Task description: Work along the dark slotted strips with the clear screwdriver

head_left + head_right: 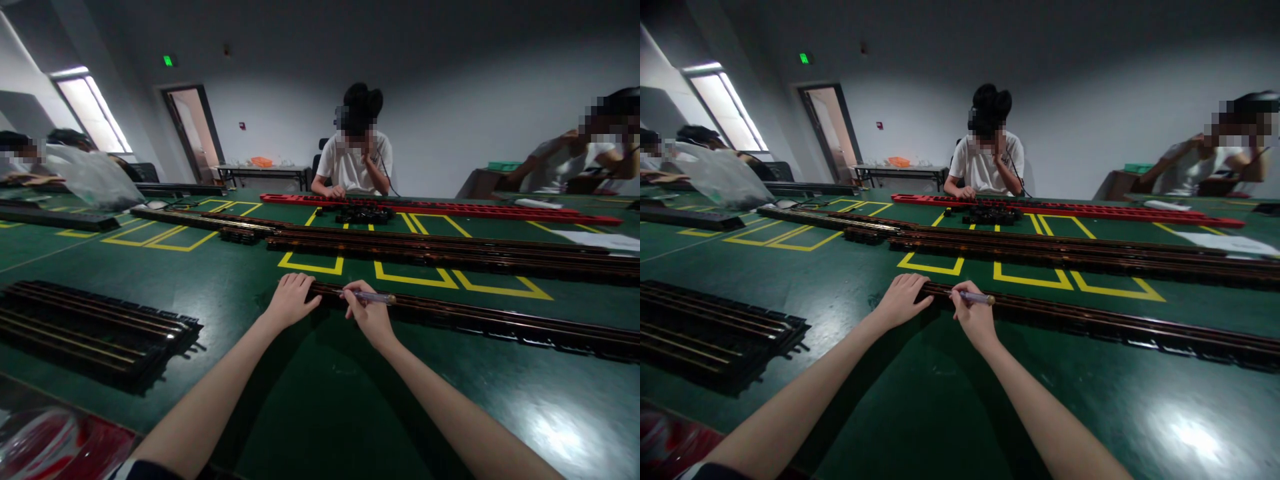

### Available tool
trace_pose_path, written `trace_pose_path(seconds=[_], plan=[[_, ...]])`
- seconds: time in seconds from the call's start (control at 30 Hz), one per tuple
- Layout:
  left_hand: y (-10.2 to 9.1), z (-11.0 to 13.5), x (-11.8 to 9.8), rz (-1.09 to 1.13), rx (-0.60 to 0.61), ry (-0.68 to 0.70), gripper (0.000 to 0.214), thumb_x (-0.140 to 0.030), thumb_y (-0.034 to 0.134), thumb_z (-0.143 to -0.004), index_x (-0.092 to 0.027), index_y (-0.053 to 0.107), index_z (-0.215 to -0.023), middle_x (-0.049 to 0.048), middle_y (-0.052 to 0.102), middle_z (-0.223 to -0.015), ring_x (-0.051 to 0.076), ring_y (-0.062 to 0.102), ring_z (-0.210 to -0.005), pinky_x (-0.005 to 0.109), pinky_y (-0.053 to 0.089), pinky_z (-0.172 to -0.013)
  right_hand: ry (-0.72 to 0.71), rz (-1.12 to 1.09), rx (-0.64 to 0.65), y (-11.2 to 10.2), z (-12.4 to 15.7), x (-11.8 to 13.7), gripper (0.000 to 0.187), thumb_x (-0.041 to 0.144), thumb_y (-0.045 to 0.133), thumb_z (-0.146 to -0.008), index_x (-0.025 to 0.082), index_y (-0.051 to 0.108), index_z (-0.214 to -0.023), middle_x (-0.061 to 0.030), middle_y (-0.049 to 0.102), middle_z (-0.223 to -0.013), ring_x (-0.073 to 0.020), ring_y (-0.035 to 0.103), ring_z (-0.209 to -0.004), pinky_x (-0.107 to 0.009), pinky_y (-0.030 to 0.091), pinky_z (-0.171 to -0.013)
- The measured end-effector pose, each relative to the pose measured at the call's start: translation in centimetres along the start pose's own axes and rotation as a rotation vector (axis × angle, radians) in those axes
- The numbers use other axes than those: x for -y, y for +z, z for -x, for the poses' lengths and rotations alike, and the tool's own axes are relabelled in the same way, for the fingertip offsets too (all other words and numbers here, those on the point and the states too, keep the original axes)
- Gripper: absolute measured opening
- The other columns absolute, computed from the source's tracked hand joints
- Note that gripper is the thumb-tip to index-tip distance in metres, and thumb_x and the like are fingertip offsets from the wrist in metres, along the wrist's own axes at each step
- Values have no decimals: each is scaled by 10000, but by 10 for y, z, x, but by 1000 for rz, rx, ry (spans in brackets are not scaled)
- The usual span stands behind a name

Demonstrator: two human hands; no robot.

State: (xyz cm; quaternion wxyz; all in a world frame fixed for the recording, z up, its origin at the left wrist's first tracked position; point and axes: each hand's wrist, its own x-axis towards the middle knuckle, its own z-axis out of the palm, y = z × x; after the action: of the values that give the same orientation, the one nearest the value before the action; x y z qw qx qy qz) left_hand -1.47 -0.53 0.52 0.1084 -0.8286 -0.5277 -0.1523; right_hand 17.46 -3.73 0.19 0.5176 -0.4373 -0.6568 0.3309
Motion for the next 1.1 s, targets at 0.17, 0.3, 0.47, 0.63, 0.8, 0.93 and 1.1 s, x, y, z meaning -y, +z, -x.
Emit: trace_pose_path(seconds=[0.17,0.3,0.47,0.63,0.8,0.93,1.1], plan=[[3,0,-1,-18,-39,-14,355,-395,438,-882,-139,571,-1087,97,628,-1055,247,554,-994,398,398,-924,2,-20,-16,0,0,0,203,385,507,-849,187,545,-825,-32,650,-775,-112,576,-474,-238,453,-451],[4,0,-3,-25,-54,-20,336,-354,430,-887,-131,576,-1090,103,633,-1062,246,557,-999,402,396,-925,-11,-36,-38,-1,0,1,214,392,518,-844,184,547,-802,-34,645,-754,-115,572,-467,-237,450,-434],[4,0,-7,-21,-73,-25,304,-322,448,-878,-160,582,-1097,92,638,-1093,253,557,-1024,430,385,-932,-12,-42,-77,-3,0,0,229,406,533,-842,180,549,-807,-42,651,-757,-112,571,-462,-225,445,-410],[5,-1,-12,8,-107,1,286,-252,440,-875,-173,585,-1108,80,636,-1129,241,548,-1073,446,354,-983,-4,-45,-85,-6,-1,-3,262,439,540,-834,179,555,-806,-47,657,-759,-115,575,-459,-219,439,-392],[5,-3,-17,-1,-140,52,310,-166,417,-856,-189,594,-1110,78,645,-1119,236,555,-1068,441,355,-999,-19,-24,-74,-7,-3,-3,268,444,537,-835,180,558,-794,-46,664,-740,-117,574,-448,-225,445,-400],[6,-4,-22,9,-136,77,353,-108,396,-837,-167,594,-1124,82,644,-1126,231,556,-1075,434,351,-1019,-17,-12,-77,-9,-4,-2,265,438,544,-836,178,565,-792,-47,671,-727,-116,576,-444,-224,450,-402],[9,-5,-27,23,-115,73,390,-61,369,-826,-122,585,-1145,95,638,-1154,225,552,-1099,422,340,-1044,12,-6,-6,-17,-5,-2,296,473,543,-834,179,577,-821,-51,678,-762,-126,600,-483,-228,463,-403]])
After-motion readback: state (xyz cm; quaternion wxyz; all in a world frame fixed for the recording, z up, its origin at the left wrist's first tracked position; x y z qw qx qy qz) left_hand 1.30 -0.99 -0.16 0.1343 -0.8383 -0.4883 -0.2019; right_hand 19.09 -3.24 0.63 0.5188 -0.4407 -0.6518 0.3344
